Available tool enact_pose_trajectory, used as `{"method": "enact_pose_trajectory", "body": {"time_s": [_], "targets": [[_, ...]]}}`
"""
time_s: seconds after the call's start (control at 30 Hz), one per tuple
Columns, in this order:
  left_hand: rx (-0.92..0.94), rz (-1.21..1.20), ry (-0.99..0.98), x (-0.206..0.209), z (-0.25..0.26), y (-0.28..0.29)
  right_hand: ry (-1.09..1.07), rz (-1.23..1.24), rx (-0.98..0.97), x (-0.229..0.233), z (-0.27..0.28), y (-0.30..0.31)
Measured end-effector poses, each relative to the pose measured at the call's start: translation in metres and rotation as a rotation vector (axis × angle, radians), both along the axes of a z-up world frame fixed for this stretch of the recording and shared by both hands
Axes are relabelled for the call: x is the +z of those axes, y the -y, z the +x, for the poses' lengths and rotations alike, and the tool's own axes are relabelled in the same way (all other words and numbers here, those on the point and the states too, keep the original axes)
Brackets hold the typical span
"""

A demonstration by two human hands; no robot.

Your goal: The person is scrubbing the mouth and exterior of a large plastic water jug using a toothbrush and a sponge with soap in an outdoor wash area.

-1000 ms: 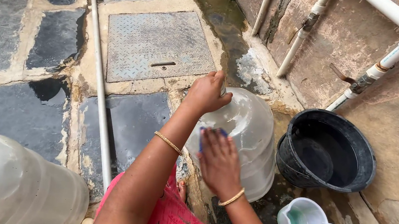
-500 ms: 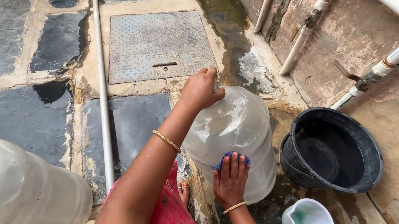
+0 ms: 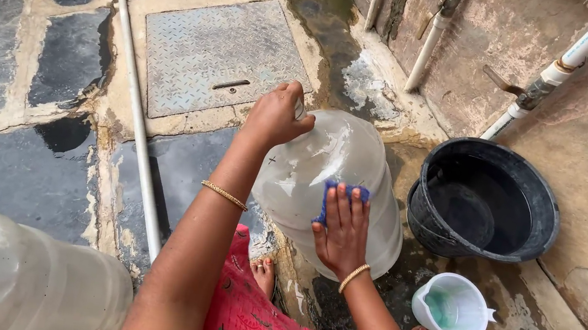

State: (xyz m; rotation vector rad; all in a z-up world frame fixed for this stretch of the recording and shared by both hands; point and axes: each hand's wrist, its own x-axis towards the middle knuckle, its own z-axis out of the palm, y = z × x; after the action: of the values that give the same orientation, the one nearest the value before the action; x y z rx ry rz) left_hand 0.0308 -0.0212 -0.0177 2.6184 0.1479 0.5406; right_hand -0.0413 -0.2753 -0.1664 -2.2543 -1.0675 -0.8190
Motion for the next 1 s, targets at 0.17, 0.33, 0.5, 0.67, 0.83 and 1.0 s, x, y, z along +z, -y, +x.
{"method": "enact_pose_trajectory", "body": {"time_s": [0.17, 0.33, 0.5, 0.67, 0.83, 1.0], "targets": [[-0.016, 0.022, 0.027, 0.003, -0.004, -0.016, 0.061, 0.111, -0.004, -0.067, -0.009, 0.013], [0.075, -0.031, -0.1, 0.008, -0.015, -0.019, -0.678, 0.575, -0.401, -0.121, 0.04, 0.052], [0.007, 0.016, -0.022, 0.012, -0.008, 0.0, -0.655, 0.742, -0.072, 0.011, 0.019, -0.002], [0.082, 0.056, -0.044, 0.02, -0.012, -0.011, -0.064, 0.226, -0.039, -0.072, -0.03, -0.016], [0.011, -0.012, -0.064, 0.02, -0.022, -0.03, -0.112, 0.154, -0.136, -0.157, -0.004, 0.049], [-0.064, -0.035, -0.062, 0.025, -0.021, -0.034, -1.071, 0.69, -0.361, -0.142, 0.071, 0.076]]}}
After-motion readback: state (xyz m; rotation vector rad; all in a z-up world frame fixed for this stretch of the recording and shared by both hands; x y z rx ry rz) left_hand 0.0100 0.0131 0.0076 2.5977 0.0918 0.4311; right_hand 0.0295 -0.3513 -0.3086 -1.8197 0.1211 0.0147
